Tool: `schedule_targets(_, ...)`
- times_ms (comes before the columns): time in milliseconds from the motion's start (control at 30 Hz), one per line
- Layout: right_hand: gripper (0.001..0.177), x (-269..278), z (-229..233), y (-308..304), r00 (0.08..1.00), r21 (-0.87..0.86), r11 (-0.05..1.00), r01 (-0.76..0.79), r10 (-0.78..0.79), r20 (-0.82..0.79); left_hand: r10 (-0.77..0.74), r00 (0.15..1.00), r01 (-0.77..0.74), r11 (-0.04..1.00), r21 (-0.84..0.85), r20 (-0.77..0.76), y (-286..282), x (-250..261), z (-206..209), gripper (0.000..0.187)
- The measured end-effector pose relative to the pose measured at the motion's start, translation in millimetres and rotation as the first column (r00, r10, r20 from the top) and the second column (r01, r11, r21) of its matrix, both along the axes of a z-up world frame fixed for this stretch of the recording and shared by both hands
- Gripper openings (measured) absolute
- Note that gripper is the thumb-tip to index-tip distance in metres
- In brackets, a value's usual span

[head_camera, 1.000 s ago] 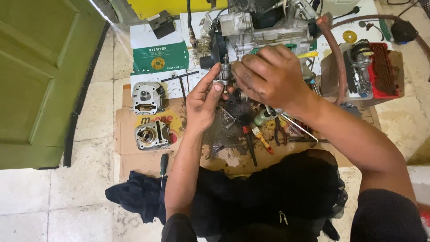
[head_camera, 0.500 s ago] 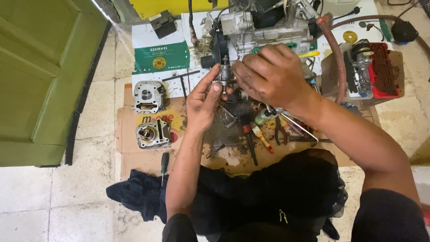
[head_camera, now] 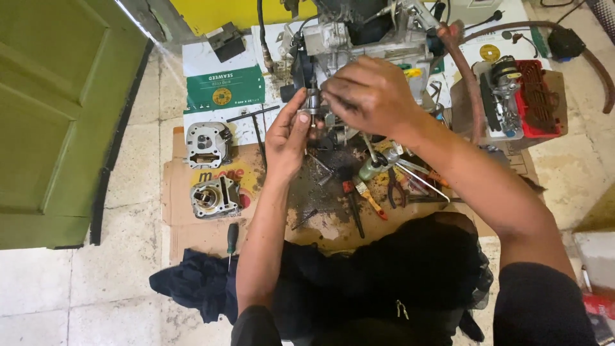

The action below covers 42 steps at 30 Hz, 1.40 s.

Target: The person cleans a metal engine part with a cloth, then uses a file to scrape a small cylindrical component. They wipe the component with a cloth and apply a liquid from a spray bottle to clean it further.

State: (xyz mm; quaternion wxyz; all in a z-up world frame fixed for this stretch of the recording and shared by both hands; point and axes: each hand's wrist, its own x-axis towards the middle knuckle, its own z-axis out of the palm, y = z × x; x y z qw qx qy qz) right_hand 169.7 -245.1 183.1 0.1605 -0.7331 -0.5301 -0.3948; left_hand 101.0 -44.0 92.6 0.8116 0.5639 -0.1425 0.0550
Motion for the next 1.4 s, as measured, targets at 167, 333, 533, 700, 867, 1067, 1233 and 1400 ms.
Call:
schedule_targets(167, 0.017, -5.2, -9.7, 4.0, 0.981, 0.058, 0.992, -0.112, 0.120, -0.155, 0.120, 0.990, -0.108, 0.982, -0.152, 0.072, -2.1, -10.6, -2.9, 0.041)
schedule_targets(333, 0.019, -3.7, -10.7, -1.5, 0.976, 0.001, 0.992, -0.127, 0.125, -0.180, 0.183, 0.971, -0.174, 0.982, -0.076, 0.151, -4.9, 0.8, -40.9, 0.056)
schedule_targets(533, 0.020, -10.6, -6.9, 0.3, 0.984, 0.017, 0.995, -0.095, 0.096, -0.150, 0.156, 0.975, -0.132, 0.980, -0.151, 0.159, -11.0, 3.7, -34.0, 0.057)
schedule_targets(700, 0.017, -13.1, -2.5, -0.5, 0.995, 0.015, 0.998, -0.053, 0.054, -0.078, 0.069, 0.987, -0.019, 0.948, -0.318, 0.146, -9.1, 11.9, -51.2, 0.053)
schedule_targets(867, 0.013, -7.3, -12.6, -4.0, 0.986, 0.034, 0.991, -0.126, 0.129, -0.107, -0.153, 0.979, 0.203, 0.788, -0.582, 0.133, -5.8, 5.8, -36.9, 0.053)
schedule_targets(1067, 0.015, 1.2, -30.0, -4.8, 0.976, 0.069, 0.984, -0.163, 0.171, -0.137, -0.159, 0.984, 0.177, 0.755, -0.632, 0.085, -9.2, 1.5, -43.1, 0.052)
schedule_targets(1233, 0.010, -4.7, -18.2, -3.6, 0.992, 0.091, 0.990, -0.104, 0.110, -0.066, -0.079, 0.994, 0.107, 0.802, -0.588, 0.074, -18.5, 9.2, -56.4, 0.050)
schedule_targets(1400, 0.012, -12.3, -15.9, -2.3, 0.996, 0.080, 0.994, -0.071, 0.075, -0.053, -0.023, 0.996, 0.057, 0.888, -0.457, 0.081, -20.9, 4.6, -61.2, 0.048)
